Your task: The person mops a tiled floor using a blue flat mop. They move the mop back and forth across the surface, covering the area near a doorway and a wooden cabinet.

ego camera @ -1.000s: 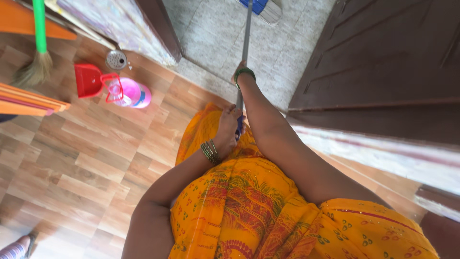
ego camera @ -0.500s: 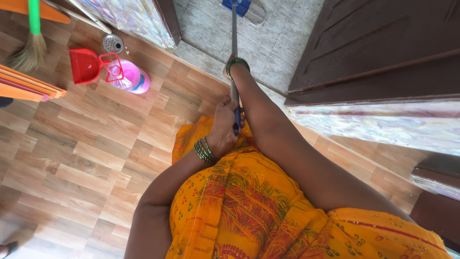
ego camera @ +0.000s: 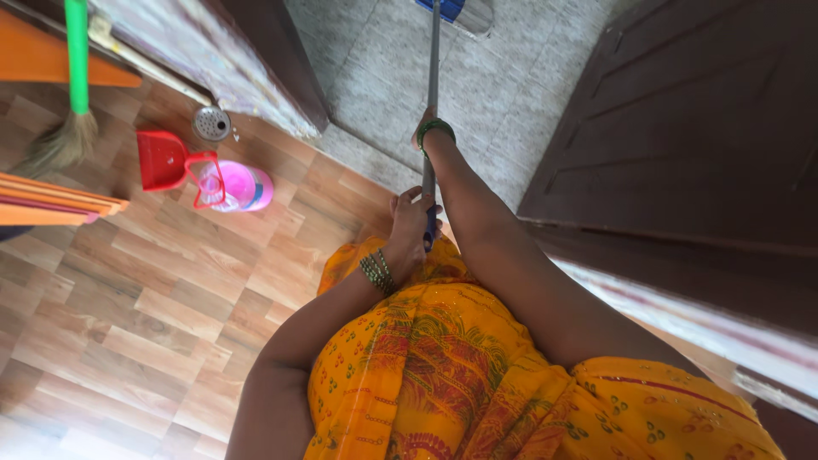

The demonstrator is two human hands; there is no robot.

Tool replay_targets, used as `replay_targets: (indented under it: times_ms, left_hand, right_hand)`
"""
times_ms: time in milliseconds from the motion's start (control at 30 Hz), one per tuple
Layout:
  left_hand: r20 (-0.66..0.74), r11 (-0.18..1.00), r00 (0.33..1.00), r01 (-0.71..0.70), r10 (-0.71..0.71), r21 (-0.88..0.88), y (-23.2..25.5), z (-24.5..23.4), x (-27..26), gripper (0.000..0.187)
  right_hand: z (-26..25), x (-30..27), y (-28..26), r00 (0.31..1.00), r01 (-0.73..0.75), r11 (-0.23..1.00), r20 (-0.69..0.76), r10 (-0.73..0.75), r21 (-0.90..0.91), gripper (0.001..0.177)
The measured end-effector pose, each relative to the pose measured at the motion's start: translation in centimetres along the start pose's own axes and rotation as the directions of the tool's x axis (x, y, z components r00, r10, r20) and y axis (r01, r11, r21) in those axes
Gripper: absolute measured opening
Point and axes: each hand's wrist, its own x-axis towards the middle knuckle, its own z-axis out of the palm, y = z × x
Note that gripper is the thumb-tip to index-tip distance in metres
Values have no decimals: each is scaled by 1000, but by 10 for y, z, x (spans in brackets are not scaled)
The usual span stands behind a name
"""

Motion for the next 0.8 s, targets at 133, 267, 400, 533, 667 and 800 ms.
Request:
replay_targets:
  times_ms: [133, 267, 400, 533, 667, 800]
  left_hand:
    - [33, 995, 995, 92, -91, -38, 34, 45, 61, 44]
    - [46, 993, 994, 104, -102, -52, 60, 84, 106, 45]
    - [24, 991, 993, 116, -115, -61, 68, 87, 130, 48]
    - [54, 990, 997, 63, -57, -129, 52, 56, 136, 51]
    - [67, 987, 998, 21, -10, -162, 45, 35, 125, 51]
    - [60, 981, 998, 16, -4, -191, 42, 17, 91, 50]
  right_hand:
    - [-63, 46, 11, 999, -21, 999, -30, 22, 43, 96]
    - [-107, 88, 19, 998, -39, 997, -54, 42, 64, 107]
    - [-124, 112, 12, 996, -48, 996, -70, 53, 73, 119]
    - [-106, 111, 0, 995, -42, 996, -92, 49, 85, 124]
    - [-96, 94, -16, 993, -55, 986, -96, 70, 156, 107]
    - [-80, 63, -29, 998, -19, 995, -64, 25, 102, 114]
